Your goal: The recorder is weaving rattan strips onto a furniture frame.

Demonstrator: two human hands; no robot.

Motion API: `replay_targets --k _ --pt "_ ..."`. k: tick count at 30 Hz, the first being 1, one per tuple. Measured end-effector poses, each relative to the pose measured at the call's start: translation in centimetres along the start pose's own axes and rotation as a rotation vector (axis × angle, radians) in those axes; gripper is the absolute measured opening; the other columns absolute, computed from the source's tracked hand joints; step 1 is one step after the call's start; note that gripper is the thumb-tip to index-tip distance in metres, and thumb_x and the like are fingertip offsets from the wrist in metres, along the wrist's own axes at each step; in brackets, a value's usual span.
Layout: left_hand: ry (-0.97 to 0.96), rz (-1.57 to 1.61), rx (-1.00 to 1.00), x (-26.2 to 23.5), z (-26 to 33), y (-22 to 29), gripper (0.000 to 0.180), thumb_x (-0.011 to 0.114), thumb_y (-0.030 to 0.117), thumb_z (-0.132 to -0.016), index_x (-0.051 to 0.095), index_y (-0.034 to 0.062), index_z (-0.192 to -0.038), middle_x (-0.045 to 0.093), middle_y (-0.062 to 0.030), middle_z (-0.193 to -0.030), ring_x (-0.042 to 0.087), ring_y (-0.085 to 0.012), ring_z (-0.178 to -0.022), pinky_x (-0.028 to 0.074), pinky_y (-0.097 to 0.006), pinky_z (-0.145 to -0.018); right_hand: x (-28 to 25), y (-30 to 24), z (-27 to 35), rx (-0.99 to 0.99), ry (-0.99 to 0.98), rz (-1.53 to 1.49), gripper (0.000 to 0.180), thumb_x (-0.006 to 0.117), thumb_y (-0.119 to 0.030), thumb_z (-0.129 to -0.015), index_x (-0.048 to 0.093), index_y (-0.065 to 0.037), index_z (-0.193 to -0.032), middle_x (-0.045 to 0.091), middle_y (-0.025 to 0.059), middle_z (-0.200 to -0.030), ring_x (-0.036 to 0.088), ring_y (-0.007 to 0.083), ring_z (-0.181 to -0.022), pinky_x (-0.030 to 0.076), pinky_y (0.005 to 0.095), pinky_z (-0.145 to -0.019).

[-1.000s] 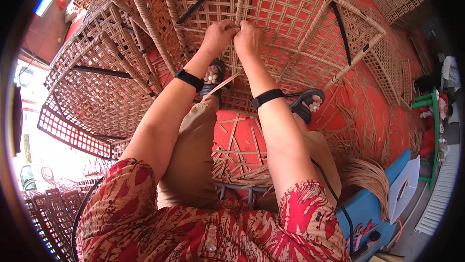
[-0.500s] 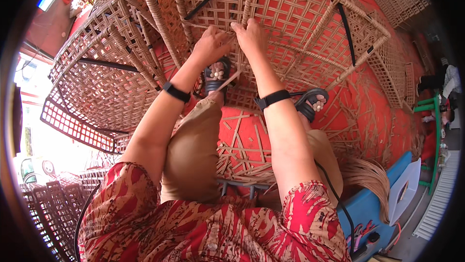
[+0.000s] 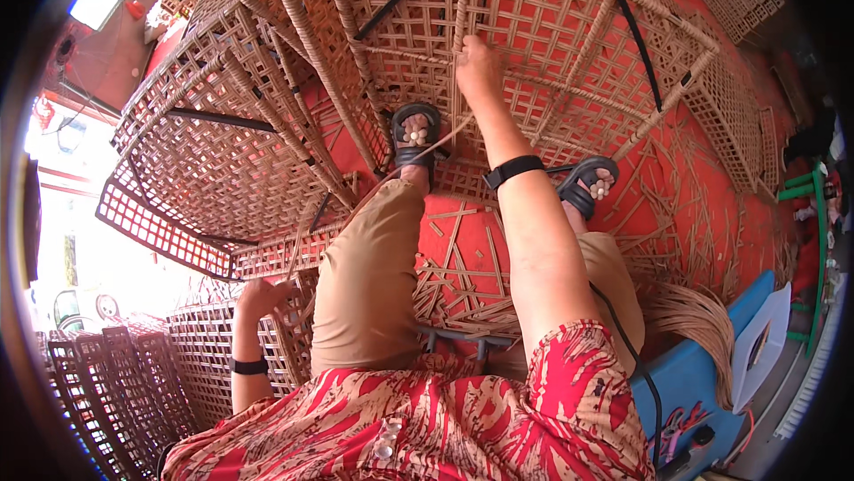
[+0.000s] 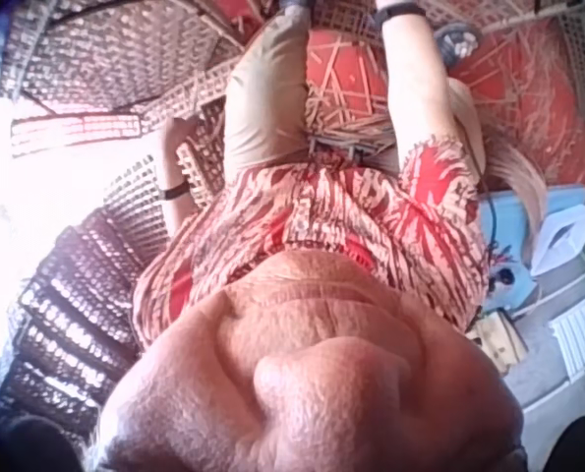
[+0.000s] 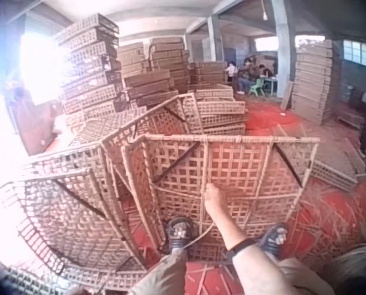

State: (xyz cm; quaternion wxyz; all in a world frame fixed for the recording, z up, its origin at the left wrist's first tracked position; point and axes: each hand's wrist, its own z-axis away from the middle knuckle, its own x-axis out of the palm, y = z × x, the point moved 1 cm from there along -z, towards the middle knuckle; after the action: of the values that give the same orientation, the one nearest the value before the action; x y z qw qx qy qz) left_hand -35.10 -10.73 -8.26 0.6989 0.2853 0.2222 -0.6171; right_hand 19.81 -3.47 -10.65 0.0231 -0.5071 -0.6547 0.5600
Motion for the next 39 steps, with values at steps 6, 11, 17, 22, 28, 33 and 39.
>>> replay_targets --k 6,11,17,22,28,33,39 --pt "0.584 0.248 0.960 -4.3 -5.3 19.8 0.025 0.057 0.024 -0.090 0.063 -0.0004 -0.093 0.061 -0.0214 -0.083 0.061 -0.0379 -0.077 0.046 -0.042 -0.065 -0.4 3.0 -1.6 0.185 -0.247 -0.524 0.029 0.052 -0.002 -0.090 0.056 0.005 -0.118 0.065 0.0188 -0.111 0.067 0.0243 -0.088 0.053 0.0336 -0.078" --pt "0.548 0.497 1.321 -6.1 -10.7 40.2 0.028 0.061 0.018 -0.089 0.063 0.0003 -0.111 0.066 -0.0151 -0.103 0.063 -0.0203 -0.095 0.048 -0.031 -0.084 -0.7 3.5 -1.9 0.119 -0.212 -0.486 0.027 0.052 -0.001 -0.091 0.056 0.006 -0.117 0.065 0.0173 -0.110 0.067 0.0182 -0.083 0.053 0.0302 -0.073" --pt "0.261 0.519 1.169 -5.5 -13.2 47.3 0.039 0.067 0.024 -0.085 0.062 -0.0016 -0.114 0.068 -0.0165 -0.097 0.065 -0.0222 -0.088 0.050 -0.033 -0.078 -0.5 3.9 -2.0 0.185 -0.168 -0.619 0.023 0.052 -0.001 -0.090 0.058 0.004 -0.112 0.068 0.0131 -0.101 0.067 0.0146 -0.076 0.053 0.0285 -0.066" --pt "0.329 0.582 1.108 -4.9 -12.9 47.2 0.043 0.069 0.027 -0.084 0.062 -0.0014 -0.115 0.068 -0.0165 -0.097 0.065 -0.0201 -0.087 0.051 -0.032 -0.077 -1.6 2.8 -1.7 0.228 -0.114 -0.367 0.018 0.054 -0.001 -0.088 0.066 0.001 -0.102 0.070 0.0125 -0.093 0.067 0.0169 -0.074 0.053 0.0313 -0.063" --pt "0.364 0.564 1.181 -5.1 -14.3 47.4 0.035 0.069 0.024 -0.084 0.064 -0.0012 -0.108 0.068 -0.0133 -0.089 0.063 -0.0172 -0.082 0.050 -0.031 -0.074 -3.7 -0.1 -1.2 -0.084 -0.018 0.348 0.016 0.060 -0.008 -0.084 0.073 -0.008 -0.093 0.067 0.0127 -0.088 0.066 0.0302 -0.081 0.052 0.0415 -0.072" --pt "0.308 0.611 1.140 -5.1 -14.8 46.9 0.025 0.067 0.020 -0.085 0.065 -0.0014 -0.097 0.067 -0.0087 -0.079 0.060 -0.0147 -0.074 0.048 -0.030 -0.070 -2.6 -1.1 -1.5 -0.120 -0.019 0.478 0.019 0.054 -0.010 -0.085 0.071 -0.007 -0.093 0.065 0.0137 -0.086 0.064 0.0346 -0.081 0.050 0.0455 -0.072" --pt "0.373 0.574 1.165 -5.3 -14.5 46.6 0.027 0.067 0.024 -0.083 0.068 0.0028 -0.100 0.068 -0.0133 -0.081 0.065 -0.0213 -0.074 0.051 -0.034 -0.069 -1.6 -1.0 -1.3 -0.125 0.019 0.376 0.012 0.058 -0.006 -0.080 0.067 -0.006 -0.087 0.065 0.0161 -0.085 0.064 0.0363 -0.083 0.051 0.0476 -0.071"
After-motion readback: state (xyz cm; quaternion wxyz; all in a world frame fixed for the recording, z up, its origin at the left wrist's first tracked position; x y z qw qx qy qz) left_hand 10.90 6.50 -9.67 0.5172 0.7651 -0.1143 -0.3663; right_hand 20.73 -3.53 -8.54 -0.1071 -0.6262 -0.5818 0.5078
